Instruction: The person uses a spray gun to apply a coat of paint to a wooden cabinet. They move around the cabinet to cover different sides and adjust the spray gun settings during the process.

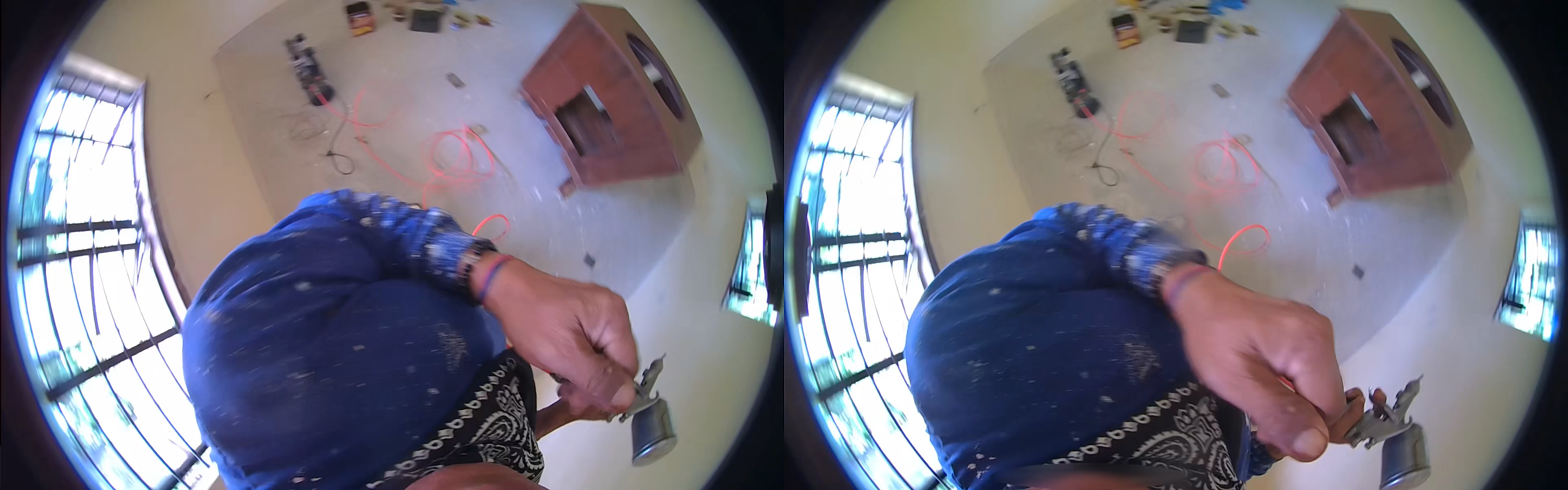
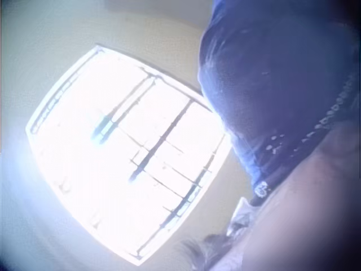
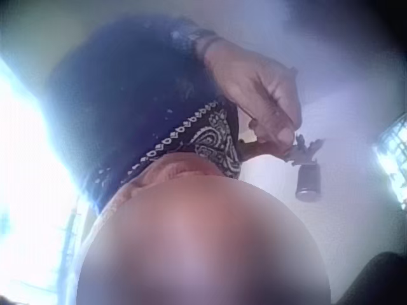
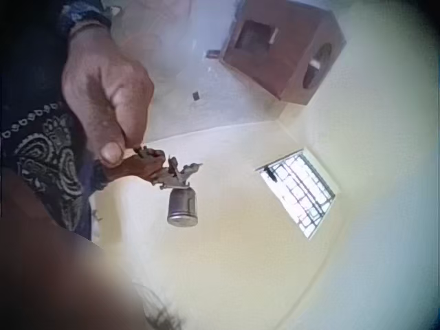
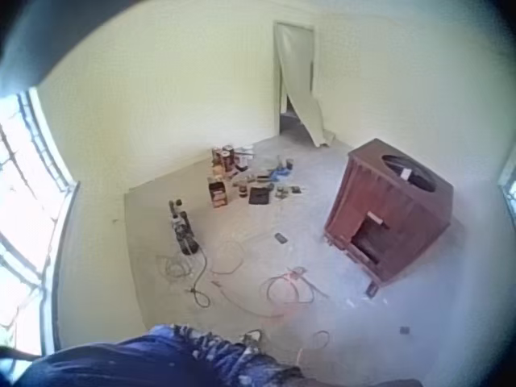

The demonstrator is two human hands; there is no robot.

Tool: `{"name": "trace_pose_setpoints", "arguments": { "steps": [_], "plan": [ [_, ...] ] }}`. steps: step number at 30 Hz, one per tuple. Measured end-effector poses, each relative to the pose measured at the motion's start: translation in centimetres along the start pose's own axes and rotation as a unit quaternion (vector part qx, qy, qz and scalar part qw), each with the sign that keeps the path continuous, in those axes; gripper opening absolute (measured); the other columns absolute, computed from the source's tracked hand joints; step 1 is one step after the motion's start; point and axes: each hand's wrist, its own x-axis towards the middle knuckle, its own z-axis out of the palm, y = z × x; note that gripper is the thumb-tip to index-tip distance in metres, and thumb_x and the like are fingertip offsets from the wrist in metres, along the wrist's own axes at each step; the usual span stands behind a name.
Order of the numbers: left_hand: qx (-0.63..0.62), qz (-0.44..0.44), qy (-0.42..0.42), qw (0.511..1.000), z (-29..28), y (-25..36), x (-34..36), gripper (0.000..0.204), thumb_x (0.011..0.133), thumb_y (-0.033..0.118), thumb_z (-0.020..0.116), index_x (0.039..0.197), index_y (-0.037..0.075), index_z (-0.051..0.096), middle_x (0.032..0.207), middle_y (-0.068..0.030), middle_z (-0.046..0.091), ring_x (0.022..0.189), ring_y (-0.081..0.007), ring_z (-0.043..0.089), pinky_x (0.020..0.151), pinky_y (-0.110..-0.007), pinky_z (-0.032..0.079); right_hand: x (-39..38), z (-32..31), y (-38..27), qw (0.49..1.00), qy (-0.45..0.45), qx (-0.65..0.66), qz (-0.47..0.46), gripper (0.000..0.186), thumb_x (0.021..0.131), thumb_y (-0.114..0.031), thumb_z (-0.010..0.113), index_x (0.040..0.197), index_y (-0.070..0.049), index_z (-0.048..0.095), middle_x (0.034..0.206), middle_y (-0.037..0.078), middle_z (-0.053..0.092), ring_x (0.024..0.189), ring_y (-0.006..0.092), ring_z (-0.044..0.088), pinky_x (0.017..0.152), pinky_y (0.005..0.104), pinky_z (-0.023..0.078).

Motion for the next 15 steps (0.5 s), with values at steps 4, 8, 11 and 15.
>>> {"name": "trace_pose_setpoints", "arguments": {
  "steps": [4,8,11,15],
  "plan": [
    [-0.088,0.229,-0.02,0.969,5.4,3.4,-3.4,0.029,0.103,0.024,0.053,0.097,-0.003,0.061,0.091,-0.0157,0.065,0.07,-0.0271,0.063,0.065,-0.037,0.051,-9.2,-3.2,-5.5,0.989,0.135,-0.022,0.058,0.021,0.086,-0.012,0.06,0.105,-0.006,0.055,0.075,0.008,0.056,0.056,0.0159,0.051,0.049,0.0297,0.044],
    [-0.163,0.149,-0.084,0.972,2.3,4.1,-5.7,0.027,0.101,0.023,0.055,0.098,-0.003,0.061,0.091,-0.0153,0.065,0.071,-0.0262,0.063,0.066,-0.036,0.051,-15.3,0.0,-8.5,0.985,0.138,0.102,0.009,0.035,0.085,-0.001,0.053,0.12,0.0,0.051,0.073,0.011,0.056,0.051,0.0141,0.048,0.048,0.0256,0.043],
    [-0.209,0.11,-0.11,0.965,-5.4,5.5,-5.0,0.026,0.101,0.022,0.056,0.1,-0.003,0.061,0.091,-0.0149,0.065,0.071,-0.0255,0.063,0.066,-0.035,0.051,-11.7,9.4,-10.8,0.973,0.221,0.068,0.008,0.036,0.085,-0.001,0.052,0.12,0.0,0.052,0.071,0.011,0.055,0.051,0.0147,0.049,0.047,0.0253,0.042],
    [-0.273,0.077,-0.103,0.953,-9.8,6.0,0.8,0.024,0.1,0.021,0.057,0.101,-0.003,0.061,0.091,-0.0145,0.066,0.072,-0.0246,0.063,0.067,-0.035,0.051,-6.1,11.8,-13.3,0.948,0.314,0.059,-0.008,0.039,0.08,0.004,0.051,0.119,0.005,0.046,0.104,0.014,0.057,0.056,0.0152,0.053,0.047,0.0265,0.044]
  ]
}}
